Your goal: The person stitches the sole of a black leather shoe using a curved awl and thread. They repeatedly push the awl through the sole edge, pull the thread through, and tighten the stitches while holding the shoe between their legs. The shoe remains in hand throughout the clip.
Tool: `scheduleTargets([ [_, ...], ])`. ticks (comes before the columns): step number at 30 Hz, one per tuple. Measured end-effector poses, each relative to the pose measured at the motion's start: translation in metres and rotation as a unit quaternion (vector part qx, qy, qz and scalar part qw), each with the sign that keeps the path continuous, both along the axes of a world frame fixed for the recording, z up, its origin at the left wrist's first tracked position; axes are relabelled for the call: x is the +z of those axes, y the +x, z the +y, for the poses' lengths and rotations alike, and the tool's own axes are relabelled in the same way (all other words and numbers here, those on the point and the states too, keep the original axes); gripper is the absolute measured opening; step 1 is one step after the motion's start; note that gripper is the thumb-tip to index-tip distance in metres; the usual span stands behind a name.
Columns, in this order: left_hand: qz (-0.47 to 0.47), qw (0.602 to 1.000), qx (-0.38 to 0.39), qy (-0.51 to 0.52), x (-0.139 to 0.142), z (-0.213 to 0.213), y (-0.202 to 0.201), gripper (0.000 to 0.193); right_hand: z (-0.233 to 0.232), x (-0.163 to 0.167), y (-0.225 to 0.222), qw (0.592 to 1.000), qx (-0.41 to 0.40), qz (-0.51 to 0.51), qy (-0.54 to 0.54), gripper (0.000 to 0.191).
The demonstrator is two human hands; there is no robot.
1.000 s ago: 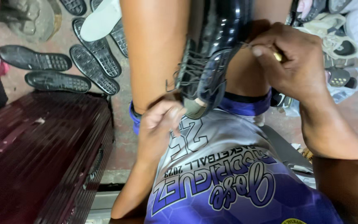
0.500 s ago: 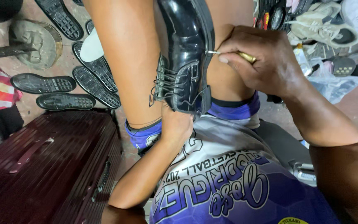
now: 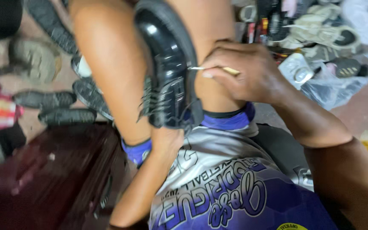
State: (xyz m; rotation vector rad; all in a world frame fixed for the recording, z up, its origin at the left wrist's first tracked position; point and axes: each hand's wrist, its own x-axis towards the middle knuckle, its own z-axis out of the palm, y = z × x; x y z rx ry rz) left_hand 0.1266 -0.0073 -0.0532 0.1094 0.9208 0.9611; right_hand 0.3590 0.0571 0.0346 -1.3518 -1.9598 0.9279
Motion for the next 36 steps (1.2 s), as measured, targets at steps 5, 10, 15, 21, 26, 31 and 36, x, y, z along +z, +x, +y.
scheduleTargets([
  [5,-0.030,0.999,-0.014,-0.007,0.003,0.020,0.007,0.019,0.001,0.004,0.010,0.999,0.012,-0.039,-0.004,0.009],
  [10,-0.047,0.999,0.001,-0.017,-0.013,0.028,0.011,0.019,0.006,0.007,0.003,0.997,0.028,-0.074,0.010,0.010],
  [15,-0.053,0.998,-0.005,-0.032,-0.018,0.025,0.008,0.019,0.005,0.009,0.001,0.996,0.028,-0.078,0.022,0.011],
  [21,-0.069,0.997,-0.003,-0.038,-0.020,0.025,0.005,0.019,0.002,-0.001,0.002,0.994,0.036,-0.092,0.035,0.011],
  [26,-0.081,0.996,0.004,-0.045,-0.026,0.021,0.000,0.019,0.000,-0.006,0.000,0.991,0.055,-0.099,0.077,0.012],
  [31,-0.088,0.994,0.006,-0.057,-0.029,0.013,-0.004,0.019,-0.001,-0.007,0.001,0.989,0.059,-0.114,0.077,0.018],
  [36,-0.087,0.994,0.007,-0.069,-0.029,0.000,-0.010,0.019,-0.002,0.009,-0.013,0.986,0.042,-0.161,0.030,0.016],
])
